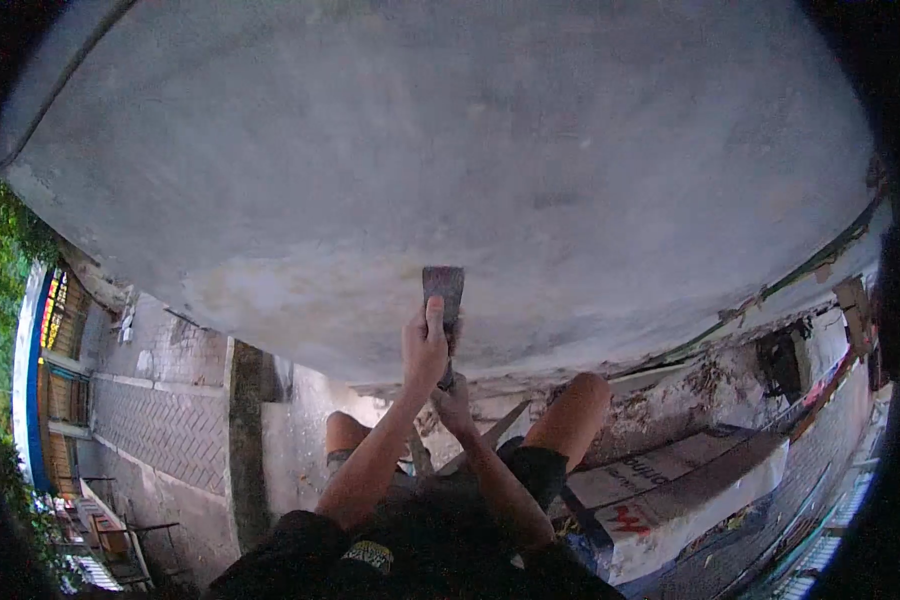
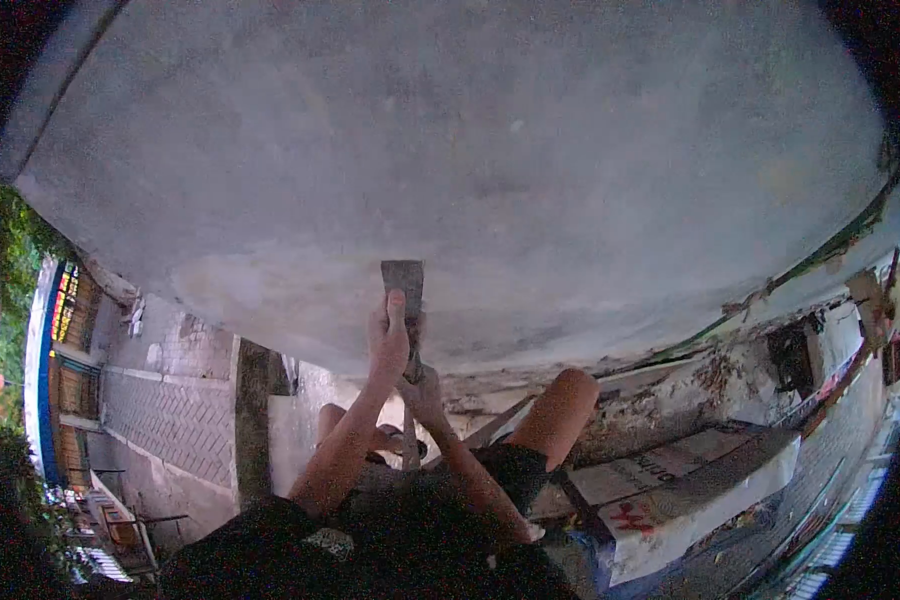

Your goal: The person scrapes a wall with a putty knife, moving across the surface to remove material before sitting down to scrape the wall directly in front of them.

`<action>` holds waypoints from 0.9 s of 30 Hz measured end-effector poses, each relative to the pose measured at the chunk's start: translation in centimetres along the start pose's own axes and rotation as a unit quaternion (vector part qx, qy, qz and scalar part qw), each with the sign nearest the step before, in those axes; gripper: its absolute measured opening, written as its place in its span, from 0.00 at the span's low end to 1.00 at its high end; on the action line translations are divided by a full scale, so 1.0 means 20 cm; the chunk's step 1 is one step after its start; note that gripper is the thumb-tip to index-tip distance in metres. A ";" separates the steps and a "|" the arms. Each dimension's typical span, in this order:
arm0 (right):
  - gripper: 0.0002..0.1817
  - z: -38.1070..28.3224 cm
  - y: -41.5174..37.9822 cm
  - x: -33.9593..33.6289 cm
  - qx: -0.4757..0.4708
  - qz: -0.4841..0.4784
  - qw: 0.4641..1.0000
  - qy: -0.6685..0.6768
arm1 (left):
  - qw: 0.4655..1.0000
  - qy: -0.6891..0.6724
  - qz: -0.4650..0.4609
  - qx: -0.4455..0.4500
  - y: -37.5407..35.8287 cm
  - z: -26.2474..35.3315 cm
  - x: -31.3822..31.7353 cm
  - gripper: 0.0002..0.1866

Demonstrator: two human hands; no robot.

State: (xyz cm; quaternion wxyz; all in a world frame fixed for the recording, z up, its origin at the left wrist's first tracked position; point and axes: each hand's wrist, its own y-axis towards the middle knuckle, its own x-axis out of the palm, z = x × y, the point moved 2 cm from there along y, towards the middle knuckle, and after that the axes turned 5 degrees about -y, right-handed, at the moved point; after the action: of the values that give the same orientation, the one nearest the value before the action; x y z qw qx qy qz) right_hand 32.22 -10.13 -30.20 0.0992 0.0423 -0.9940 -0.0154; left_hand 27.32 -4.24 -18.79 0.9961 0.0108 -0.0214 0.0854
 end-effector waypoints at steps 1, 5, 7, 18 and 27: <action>0.12 -0.03 0.03 -0.01 0.008 0.033 0.999 -0.041 | 1.000 -0.006 -0.003 0.013 0.02 0.01 0.01 0.24; 0.11 -0.07 0.16 -0.04 0.029 -0.003 0.998 0.048 | 0.998 -0.015 -0.012 0.053 0.03 0.16 0.07 0.25; 0.11 0.13 0.05 -0.01 0.042 0.045 0.998 0.012 | 0.999 0.031 -0.014 0.025 -0.03 0.13 0.02 0.25; 0.10 0.04 -0.02 0.03 0.006 -0.006 0.999 -0.034 | 1.000 -0.002 0.007 0.004 -0.01 -0.02 -0.06 0.22; 0.20 -0.19 0.03 0.11 0.029 -0.042 0.997 0.055 | 0.992 -0.113 0.022 -0.042 -0.02 0.08 -0.20 0.23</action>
State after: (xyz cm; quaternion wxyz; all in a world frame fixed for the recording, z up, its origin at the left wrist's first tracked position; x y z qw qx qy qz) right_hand 30.73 -9.87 -26.07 0.1521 0.0874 -0.9844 0.0120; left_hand 23.38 -5.41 -17.43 0.9847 -0.0217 -0.1374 0.1049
